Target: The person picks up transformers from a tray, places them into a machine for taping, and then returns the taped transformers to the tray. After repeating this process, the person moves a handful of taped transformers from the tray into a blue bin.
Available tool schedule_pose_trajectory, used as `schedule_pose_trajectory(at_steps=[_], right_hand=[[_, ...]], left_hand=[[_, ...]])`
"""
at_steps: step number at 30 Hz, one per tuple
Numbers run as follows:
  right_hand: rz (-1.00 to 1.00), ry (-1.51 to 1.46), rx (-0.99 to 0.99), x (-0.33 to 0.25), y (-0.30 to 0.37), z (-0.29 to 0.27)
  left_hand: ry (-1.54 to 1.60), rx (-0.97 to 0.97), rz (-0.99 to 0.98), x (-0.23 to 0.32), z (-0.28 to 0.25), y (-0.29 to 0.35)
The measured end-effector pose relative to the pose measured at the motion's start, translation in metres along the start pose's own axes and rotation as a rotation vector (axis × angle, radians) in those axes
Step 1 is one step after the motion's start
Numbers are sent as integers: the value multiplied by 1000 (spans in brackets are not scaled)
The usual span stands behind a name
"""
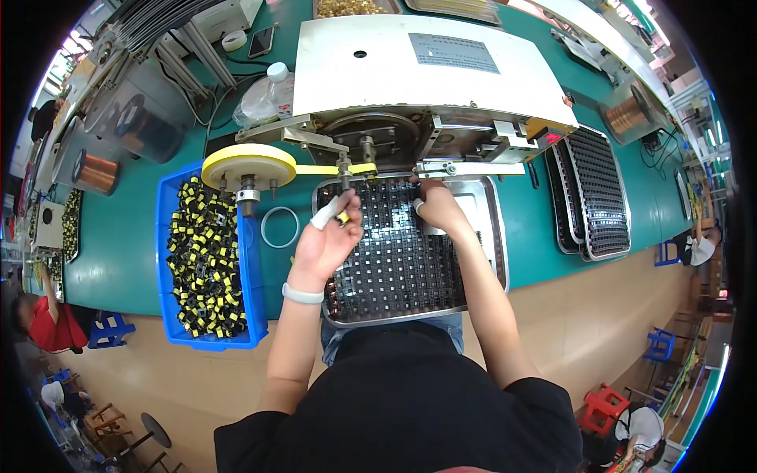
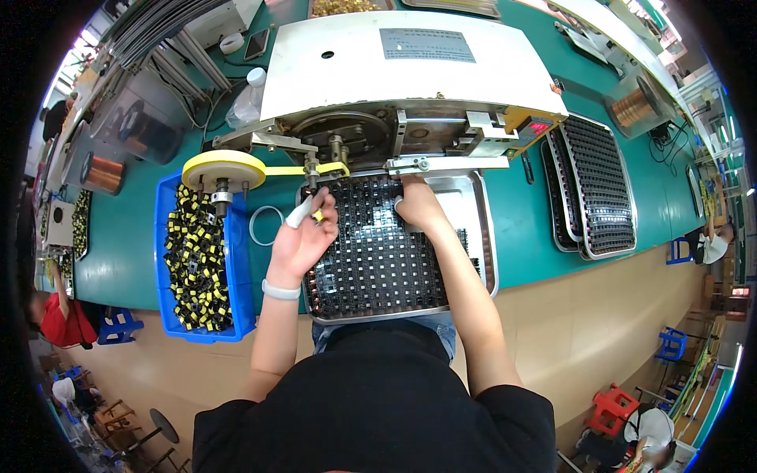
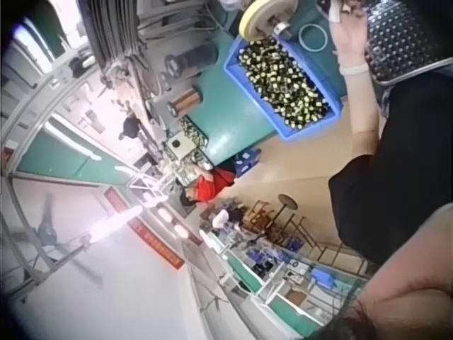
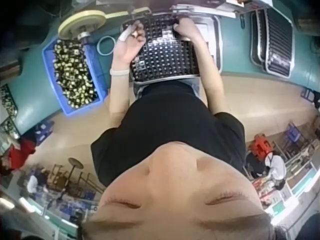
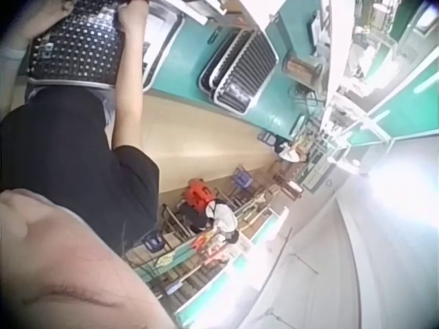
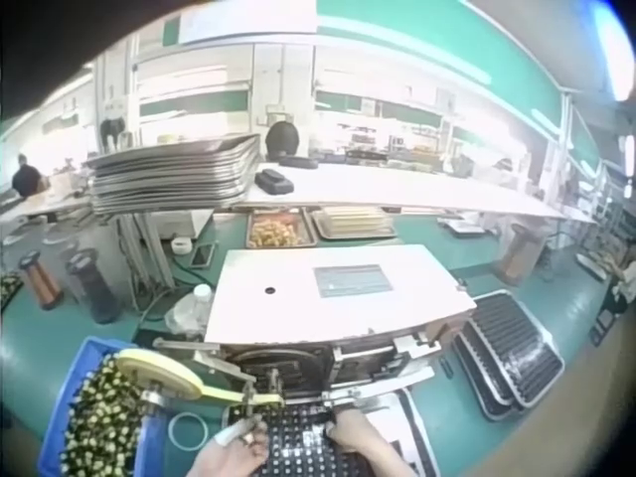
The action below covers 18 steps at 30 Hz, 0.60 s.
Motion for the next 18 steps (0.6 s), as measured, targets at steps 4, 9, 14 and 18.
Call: schedule_pose_trajectory(at_steps=[4, 9, 14, 18], right_hand=[[29, 44, -15, 6, -2, 5], [94, -54, 28, 33, 5, -5], [151, -40, 67, 20, 10, -4], [192, 83, 171, 17, 12, 2]], left_hand=[[-63, -37, -50, -11, -2, -25], [-131, -34, -61, -21, 19, -34], [-94, -61, -65, -22, 28, -42], [176, -116, -183, -30, 28, -33]])
Point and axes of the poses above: each hand's wrist, its own y-axis away from the middle knuckle, its own z-axis out of the palm, x = y × z, the point moved 6 cm from there along -y, towards the middle knuckle, and after that the axes turned 13 degrees about z, right-handed, at the moved point
